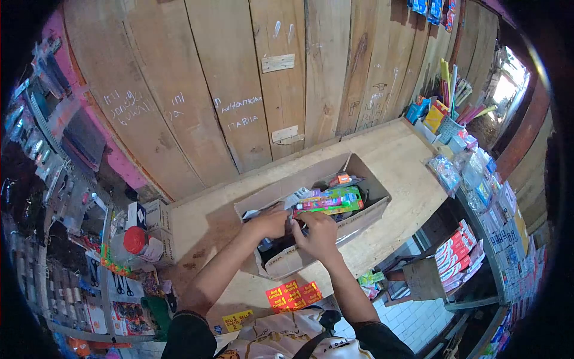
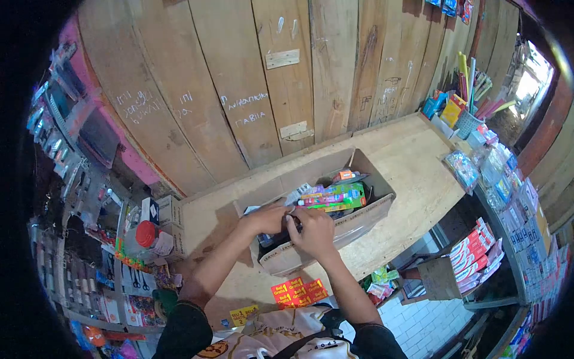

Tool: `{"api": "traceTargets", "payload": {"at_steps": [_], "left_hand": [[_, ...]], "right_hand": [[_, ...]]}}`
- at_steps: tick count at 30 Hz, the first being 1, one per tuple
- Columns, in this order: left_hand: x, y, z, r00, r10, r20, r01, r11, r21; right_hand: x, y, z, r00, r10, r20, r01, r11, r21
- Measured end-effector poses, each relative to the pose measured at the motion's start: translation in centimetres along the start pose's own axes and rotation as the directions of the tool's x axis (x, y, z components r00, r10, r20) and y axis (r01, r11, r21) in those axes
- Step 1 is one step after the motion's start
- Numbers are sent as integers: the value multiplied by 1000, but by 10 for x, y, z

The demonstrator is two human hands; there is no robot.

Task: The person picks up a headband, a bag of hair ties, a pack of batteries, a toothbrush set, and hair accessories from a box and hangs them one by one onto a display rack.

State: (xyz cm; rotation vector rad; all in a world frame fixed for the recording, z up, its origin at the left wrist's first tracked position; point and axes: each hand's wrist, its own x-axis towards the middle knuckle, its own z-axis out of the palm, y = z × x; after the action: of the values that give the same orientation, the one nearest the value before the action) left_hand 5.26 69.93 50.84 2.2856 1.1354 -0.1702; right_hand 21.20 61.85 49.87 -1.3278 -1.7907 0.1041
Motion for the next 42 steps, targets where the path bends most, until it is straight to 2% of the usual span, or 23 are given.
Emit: {"api": "traceTargets", "payload": {"at_steps": [2, 5, 9, 12, 13, 16, 18, 19, 21, 22, 27, 31, 33, 36, 39, 40, 42], "left_hand": [[1, -5, 0, 996, 10, -88, -12, 1000, -25], [7, -17, 10, 966, 18, -260, -17, 1000, 7], [15, -28, 12, 900, 49, -433, -52, 999, 5], [12, -31, 10, 836, 95, -540, -86, 995, 42], [11, -30, 10, 813, 106, -573, -93, 994, 52], [5, -19, 5, 863, -62, -501, 46, 998, -44], [4, -18, 11, 840, -27, -542, 36, 999, 7], [4, -18, 14, 827, -9, -562, 33, 999, 33], [6, -20, 12, 880, 6, -475, 92, 979, 182], [7, -20, 10, 902, 7, -432, 115, 960, 255], [7, -22, 11, 908, -60, -414, 160, 964, 211], [-1, -15, 6, 891, -37, -452, 145, 968, 205], [-3, -14, 5, 872, -37, -488, 111, 986, 124], [-6, -11, 1, 831, -22, -556, 55, 998, 43], [-21, 3, -17, 798, -54, -600, 26, 998, -54], [-26, 7, -23, 790, -74, -609, 21, 995, -94], [-13, -13, -17, 729, -63, -682, -142, 960, -241]], "right_hand": [[0, 2, 2, 999, 35, 18, -34, 999, -33], [11, -11, -13, 939, 244, 243, -237, 970, -59], [34, 26, -10, 864, 290, 411, -231, 954, -189], [69, 80, 16, 798, 373, 474, -244, 918, -312], [74, 90, 25, 797, 363, 483, -246, 925, -289], [85, 127, 61, 785, 291, 547, -205, 955, -213], [95, 141, 78, 761, 186, 621, -122, 982, -145], [97, 137, 74, 757, 225, 614, -114, 970, -214], [98, 124, 66, 748, 298, 594, -96, 933, -347], [98, 117, 61, 764, 301, 570, -108, 931, -348], [97, 105, 48, 855, 284, 434, -135, 930, -343], [97, 93, 21, 931, 60, 361, -12, 991, -135], [98, 91, 9, 942, -80, 324, 89, 996, -12], [97, 83, 6, 937, 10, 350, -148, 917, 371], [105, 72, 7, 902, -73, 425, -216, 776, 592], [108, 58, 2, 925, -46, 376, -216, 752, 622], [114, 28, -11, 960, 6, 280, -204, 700, 684]]}}
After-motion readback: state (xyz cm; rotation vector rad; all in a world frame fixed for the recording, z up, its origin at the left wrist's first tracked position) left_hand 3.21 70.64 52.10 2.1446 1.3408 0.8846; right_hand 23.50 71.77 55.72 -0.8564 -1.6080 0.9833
